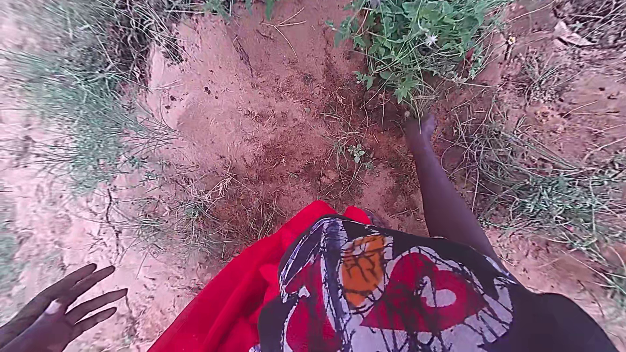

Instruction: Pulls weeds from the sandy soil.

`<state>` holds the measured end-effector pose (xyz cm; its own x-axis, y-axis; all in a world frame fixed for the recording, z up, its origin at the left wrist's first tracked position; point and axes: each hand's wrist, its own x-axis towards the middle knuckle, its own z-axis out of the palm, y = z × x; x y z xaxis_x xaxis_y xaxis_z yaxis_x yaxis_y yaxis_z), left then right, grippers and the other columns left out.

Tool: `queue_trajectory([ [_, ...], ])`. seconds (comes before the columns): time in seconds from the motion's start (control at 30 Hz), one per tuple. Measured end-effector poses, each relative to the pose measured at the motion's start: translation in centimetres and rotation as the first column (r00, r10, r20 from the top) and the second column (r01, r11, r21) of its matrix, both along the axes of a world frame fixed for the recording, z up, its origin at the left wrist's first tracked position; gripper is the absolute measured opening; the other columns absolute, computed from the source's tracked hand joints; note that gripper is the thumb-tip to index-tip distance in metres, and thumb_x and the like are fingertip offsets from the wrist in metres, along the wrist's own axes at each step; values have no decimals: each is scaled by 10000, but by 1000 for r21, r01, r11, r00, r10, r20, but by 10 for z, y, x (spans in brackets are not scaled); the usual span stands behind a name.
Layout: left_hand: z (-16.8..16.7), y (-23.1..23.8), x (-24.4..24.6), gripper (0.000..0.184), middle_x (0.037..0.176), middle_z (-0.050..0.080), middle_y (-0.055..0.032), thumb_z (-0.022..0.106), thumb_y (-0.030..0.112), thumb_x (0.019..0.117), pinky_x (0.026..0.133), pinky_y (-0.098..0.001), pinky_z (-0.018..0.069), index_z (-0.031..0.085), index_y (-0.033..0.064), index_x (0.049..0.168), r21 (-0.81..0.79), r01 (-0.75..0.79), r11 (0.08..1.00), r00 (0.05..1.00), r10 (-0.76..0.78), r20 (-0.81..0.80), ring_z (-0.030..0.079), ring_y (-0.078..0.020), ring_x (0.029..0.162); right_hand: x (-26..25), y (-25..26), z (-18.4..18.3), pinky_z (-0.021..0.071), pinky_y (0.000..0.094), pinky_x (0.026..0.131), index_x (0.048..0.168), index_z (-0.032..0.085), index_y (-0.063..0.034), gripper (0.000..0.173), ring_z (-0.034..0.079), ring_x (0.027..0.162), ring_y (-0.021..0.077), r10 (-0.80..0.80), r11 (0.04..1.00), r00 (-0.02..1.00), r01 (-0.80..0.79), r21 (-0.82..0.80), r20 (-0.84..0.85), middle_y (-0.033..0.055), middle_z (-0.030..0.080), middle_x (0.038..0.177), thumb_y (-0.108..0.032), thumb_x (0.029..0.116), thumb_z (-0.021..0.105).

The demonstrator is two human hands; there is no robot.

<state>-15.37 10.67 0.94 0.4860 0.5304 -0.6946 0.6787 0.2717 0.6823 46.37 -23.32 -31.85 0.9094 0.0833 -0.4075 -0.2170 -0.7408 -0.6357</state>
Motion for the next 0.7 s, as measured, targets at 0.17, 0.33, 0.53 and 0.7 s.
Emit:
queue_trajectory([
  [0.17,10,-22,36,582,1445,567,-114,548,462,1013,925,-388,591,461,64,1429,81,-19,997,975,37,-218,646,-273,1230,-19,-25,19,513,427,843,1175,659,21,291,627,873,200,-217,951,971,185,248,106,144,667,991,-205,993,657],
  [0.33,18,-35,74,466,1437,559,-116,465,318,1061,932,-338,587,422,34,1428,42,39,998,974,-28,-225,646,-245,1230,-26,-30,33,451,606,1022,1248,625,90,438,617,1162,437,-46,999,999,45,-14,-22,322,641,1206,-235,969,717],
  [0.53,25,-49,96,439,1468,493,-158,394,246,1074,878,-392,590,392,12,1445,104,62,993,931,-20,-365,618,-301,1243,-8,14,21,433,627,1044,1177,651,101,428,598,1215,482,223,966,974,-227,-125,-48,342,641,1218,-279,984,690],
  [0.7,4,-13,25,514,1451,576,-72,550,389,1039,1007,-473,556,429,140,1473,-3,26,1000,994,-26,-109,640,-291,1240,-13,-4,30,427,643,1066,1291,589,111,491,575,1252,504,260,945,961,-274,-179,-96,359,614,1267,-317,1050,586],
])
